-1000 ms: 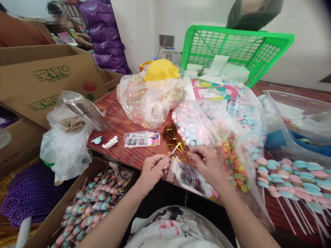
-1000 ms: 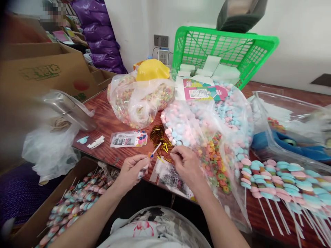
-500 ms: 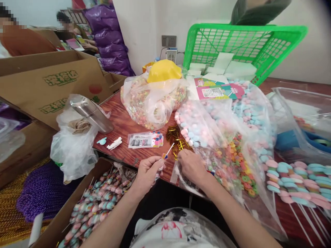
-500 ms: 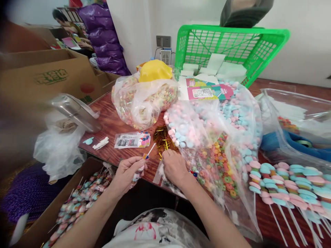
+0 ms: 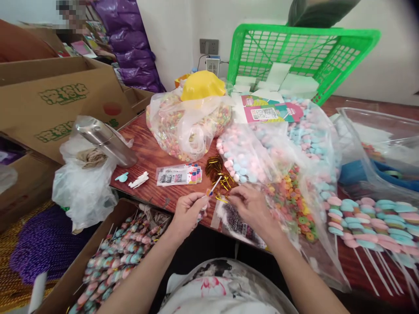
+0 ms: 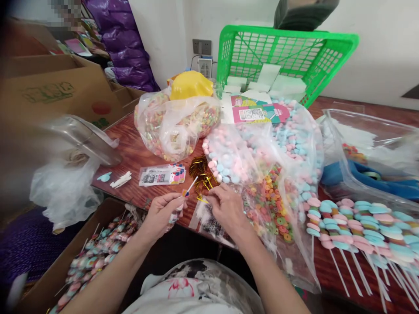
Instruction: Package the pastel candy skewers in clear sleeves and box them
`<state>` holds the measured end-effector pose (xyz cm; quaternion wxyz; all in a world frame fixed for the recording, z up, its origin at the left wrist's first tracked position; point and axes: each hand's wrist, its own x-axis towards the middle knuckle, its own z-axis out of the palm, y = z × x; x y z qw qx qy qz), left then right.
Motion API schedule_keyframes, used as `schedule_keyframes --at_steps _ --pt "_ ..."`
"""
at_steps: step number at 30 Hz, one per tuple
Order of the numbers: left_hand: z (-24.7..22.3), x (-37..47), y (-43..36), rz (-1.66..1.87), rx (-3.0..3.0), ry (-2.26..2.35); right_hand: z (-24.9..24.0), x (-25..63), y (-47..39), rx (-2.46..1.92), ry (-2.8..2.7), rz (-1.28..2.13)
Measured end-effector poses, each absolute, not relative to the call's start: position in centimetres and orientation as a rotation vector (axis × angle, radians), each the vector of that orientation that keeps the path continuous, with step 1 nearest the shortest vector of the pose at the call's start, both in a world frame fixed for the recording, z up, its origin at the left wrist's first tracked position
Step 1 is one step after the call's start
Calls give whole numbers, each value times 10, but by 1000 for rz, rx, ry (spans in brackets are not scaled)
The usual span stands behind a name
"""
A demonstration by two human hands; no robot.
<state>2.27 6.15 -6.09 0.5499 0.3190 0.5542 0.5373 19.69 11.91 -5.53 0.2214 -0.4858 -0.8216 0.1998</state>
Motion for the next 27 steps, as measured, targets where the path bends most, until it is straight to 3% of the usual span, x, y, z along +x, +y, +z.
schedule_keyframes --at_steps 8,15,23,27 --pt "-65 11 59 1264 772 1270 -83 168 120 -1499 -2476 407" --pt "-76 -6 55 1185 752 1173 -86 183 129 -1347 -2477 437" --pt "-72 -6 59 1101 844 1067 -46 195 113 -1053 -1921 542" --pt "-65 7 60 1100 1005 1097 -35 179 94 -891 -1976 578"
